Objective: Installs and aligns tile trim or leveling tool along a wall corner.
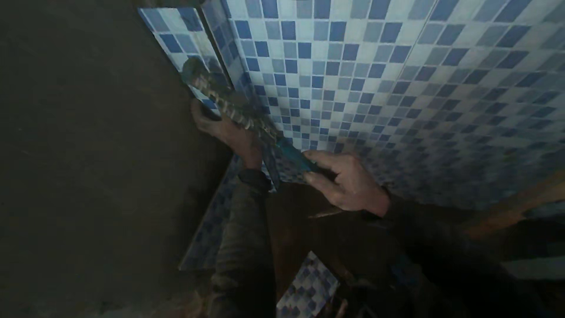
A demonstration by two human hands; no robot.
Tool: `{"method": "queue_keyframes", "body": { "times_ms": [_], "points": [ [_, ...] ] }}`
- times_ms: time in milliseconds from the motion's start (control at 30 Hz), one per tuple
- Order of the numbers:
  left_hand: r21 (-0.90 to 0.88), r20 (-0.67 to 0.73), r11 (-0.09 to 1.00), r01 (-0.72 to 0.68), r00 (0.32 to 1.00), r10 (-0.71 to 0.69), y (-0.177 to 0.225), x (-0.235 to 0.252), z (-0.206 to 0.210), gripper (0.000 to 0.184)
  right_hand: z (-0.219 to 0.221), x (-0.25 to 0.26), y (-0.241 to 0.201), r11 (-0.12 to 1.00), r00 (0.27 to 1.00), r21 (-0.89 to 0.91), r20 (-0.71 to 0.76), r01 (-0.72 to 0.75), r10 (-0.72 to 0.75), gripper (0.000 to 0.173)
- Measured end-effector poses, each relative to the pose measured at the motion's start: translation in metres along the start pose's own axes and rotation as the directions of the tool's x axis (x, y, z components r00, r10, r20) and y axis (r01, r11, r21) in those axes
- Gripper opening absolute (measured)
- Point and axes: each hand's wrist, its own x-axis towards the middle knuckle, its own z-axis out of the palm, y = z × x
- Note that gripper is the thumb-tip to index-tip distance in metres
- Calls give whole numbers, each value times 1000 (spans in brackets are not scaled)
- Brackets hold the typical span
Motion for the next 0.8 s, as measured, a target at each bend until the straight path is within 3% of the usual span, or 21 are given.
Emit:
{"method": "queue_keyframes", "body": {
  "times_ms": [100, 167, 300, 367, 433, 533, 633, 800],
  "points": [
    [-42, -16, 999, 7, 1000, -7, 1, 0, -1, 87, 2, 5, 3, 999, 1000, -24, 7, 28, -28, 32],
    [-22, -8, 999, -25, 1000, 25, -1, 1, -3, 84, 3, 8, 6, 999, 1000, -46, 9, 14, -13, 34],
    [95, 23, 980, -177, 984, 175, -7, 3, -4, 47, 4, 10, 10, 997, 998, -51, 11, -53, 54, 36],
    [128, 8, 953, -276, 961, 277, -9, 3, -2, 37, 4, 10, 12, 997, 999, -57, 3, -51, 51, 35],
    [115, 0, 958, -261, 965, 263, -10, 3, -2, 47, 5, 8, 12, 998, 999, -57, 10, -39, 40, 36],
    [32, -33, 996, -82, 996, 83, -8, 4, 0, 81, 5, 5, 12, 998, 999, -52, 21, -25, 26, 37],
    [-36, -30, 995, -98, 995, 97, -11, 3, 1, 73, 8, 6, 20, 997, 999, -64, 2, -34, 34, 35],
    [-26, -40, 992, -125, 992, 124, -15, 3, 3, 81, 5, 4, 18, 999, 1000, -49, 12, -8, 9, 36]
  ]
}}
